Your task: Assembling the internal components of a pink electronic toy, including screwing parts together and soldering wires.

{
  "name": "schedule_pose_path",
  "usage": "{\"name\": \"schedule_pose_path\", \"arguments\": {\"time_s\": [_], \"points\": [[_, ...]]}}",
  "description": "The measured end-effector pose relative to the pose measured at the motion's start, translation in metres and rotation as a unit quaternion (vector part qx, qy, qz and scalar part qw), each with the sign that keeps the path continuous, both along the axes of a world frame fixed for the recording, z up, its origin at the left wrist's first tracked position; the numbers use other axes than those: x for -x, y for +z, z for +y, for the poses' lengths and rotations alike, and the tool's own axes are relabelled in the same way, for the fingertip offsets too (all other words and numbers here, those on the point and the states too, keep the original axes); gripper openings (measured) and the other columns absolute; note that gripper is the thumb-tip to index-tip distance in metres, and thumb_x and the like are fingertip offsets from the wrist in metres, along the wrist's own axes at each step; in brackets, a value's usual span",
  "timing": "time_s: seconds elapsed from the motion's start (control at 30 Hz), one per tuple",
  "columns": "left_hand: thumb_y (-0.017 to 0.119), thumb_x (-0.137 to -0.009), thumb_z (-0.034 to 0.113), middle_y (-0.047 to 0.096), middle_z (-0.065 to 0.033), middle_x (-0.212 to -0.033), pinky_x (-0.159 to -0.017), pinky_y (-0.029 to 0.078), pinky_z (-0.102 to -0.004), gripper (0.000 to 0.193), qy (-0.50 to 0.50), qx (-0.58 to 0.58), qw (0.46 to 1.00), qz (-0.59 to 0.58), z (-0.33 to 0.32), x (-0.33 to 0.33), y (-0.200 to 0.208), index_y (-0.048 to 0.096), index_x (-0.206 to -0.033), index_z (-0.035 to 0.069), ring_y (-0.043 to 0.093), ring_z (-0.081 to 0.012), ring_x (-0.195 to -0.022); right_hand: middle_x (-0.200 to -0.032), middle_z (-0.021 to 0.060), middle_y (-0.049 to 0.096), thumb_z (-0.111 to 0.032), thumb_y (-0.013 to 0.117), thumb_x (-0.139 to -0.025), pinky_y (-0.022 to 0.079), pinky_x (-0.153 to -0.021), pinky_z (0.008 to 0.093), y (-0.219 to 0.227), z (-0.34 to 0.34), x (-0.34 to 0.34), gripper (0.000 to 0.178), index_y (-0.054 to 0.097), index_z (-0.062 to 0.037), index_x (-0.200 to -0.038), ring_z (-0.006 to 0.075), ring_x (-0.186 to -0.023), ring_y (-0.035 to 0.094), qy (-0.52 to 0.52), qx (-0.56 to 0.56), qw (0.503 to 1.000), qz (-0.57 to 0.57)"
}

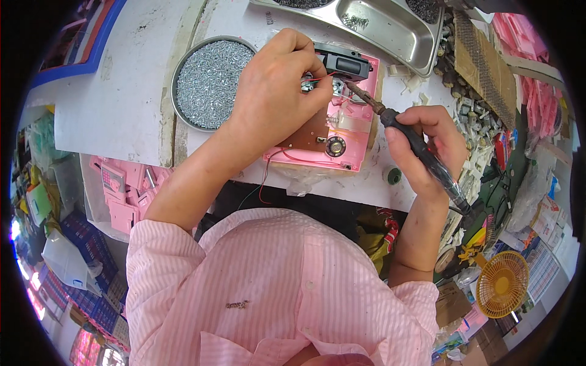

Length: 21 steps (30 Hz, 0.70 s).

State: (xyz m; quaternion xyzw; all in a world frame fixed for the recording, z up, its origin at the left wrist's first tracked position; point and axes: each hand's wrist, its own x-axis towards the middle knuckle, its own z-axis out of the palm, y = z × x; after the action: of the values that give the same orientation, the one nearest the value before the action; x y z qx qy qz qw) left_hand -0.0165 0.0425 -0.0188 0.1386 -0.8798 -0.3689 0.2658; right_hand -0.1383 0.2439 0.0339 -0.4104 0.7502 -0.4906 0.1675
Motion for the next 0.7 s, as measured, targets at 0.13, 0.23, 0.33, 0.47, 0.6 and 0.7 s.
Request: {"name": "schedule_pose_path", "arguments": {"time_s": [0.13, 0.23, 0.33, 0.47, 0.6, 0.7], "points": [[0.076, -0.076, 0.007, 0.059, -0.0078, -0.094, -0.066, 0.050, -0.0296, 0.012, 0.005, 0.008, 1.000, 0.000, 0.0010, -0.0016, -0.0015, 0.068, -0.082, 0.000, 0.061, -0.0194, -0.075, -0.072, 0.0004, 0.067, -0.007, 0.080, -0.078, 0.042, -0.054, 0.0181, 0.0015, -0.0049, 0.0004, 0.022, 0.066, -0.0016, -0.094, 0.0025, -0.061, 0.056, 0.015, -0.016, 1.000, 0.015], [0.077, -0.076, 0.006, 0.060, -0.0075, -0.093, -0.065, 0.050, -0.0292, 0.012, 0.009, 0.014, 1.000, 0.005, 0.0016, -0.0012, -0.0020, 0.068, -0.082, 0.000, 0.061, -0.0186, -0.074, -0.071, -0.0002, 0.066, -0.007, 0.080, -0.079, 0.042, -0.054, 0.0177, -0.0013, -0.0066, 0.0021, 0.022, 0.066, -0.0025, -0.095, 0.0021, -0.060, 0.056, 0.024, -0.022, 0.999, 0.028], [0.077, -0.076, 0.006, 0.060, -0.0072, -0.093, -0.065, 0.050, -0.0292, 0.013, 0.010, 0.013, 1.000, -0.001, 0.0018, -0.0012, -0.0031, 0.068, -0.082, 0.001, 0.061, -0.0185, -0.074, -0.071, -0.0002, 0.066, -0.007, 0.080, -0.079, 0.042, -0.054, 0.0175, -0.0018, -0.0084, 0.0016, 0.022, 0.066, -0.0024, -0.095, 0.0022, -0.060, 0.056, 0.021, -0.017, 0.999, 0.023], [0.077, -0.076, 0.005, 0.060, -0.0075, -0.094, -0.064, 0.050, -0.0294, 0.012, 0.014, 0.015, 1.000, 0.001, 0.0028, -0.0008, -0.0038, 0.068, -0.082, 0.001, 0.062, -0.0189, -0.075, -0.073, 0.0003, 0.067, -0.007, 0.080, -0.079, 0.042, -0.055, 0.0174, -0.0037, -0.0094, 0.0012, 0.022, 0.066, -0.0014, -0.096, 0.0026, -0.061, 0.056, 0.014, -0.001, 1.000, 0.006], [0.076, -0.075, 0.010, 0.059, -0.0085, -0.094, -0.070, 0.051, -0.0382, 0.012, 0.021, 0.017, 0.999, 0.021, 0.0043, 0.0010, -0.0073, 0.067, -0.079, 0.003, 0.062, -0.0276, -0.083, -0.075, 0.0007, 0.067, -0.007, 0.079, -0.080, 0.042, -0.055, 0.0173, -0.0045, -0.0088, 0.0019, 0.022, 0.066, -0.0006, -0.096, 0.0026, -0.062, 0.056, 0.014, 0.005, 1.000, 0.003], [0.076, -0.075, 0.009, 0.059, -0.0082, -0.094, -0.070, 0.051, -0.0380, 0.012, 0.021, 0.028, 0.999, 0.021, 0.0047, 0.0013, -0.0073, 0.066, -0.078, 0.003, 0.062, -0.0274, -0.083, -0.075, 0.0009, 0.067, -0.007, 0.080, -0.080, 0.041, -0.055, 0.0173, -0.0057, -0.0093, 0.0016, 0.022, 0.066, -0.0004, -0.096, 0.0024, -0.062, 0.055, 0.009, 0.016, 1.000, -0.002]]}}
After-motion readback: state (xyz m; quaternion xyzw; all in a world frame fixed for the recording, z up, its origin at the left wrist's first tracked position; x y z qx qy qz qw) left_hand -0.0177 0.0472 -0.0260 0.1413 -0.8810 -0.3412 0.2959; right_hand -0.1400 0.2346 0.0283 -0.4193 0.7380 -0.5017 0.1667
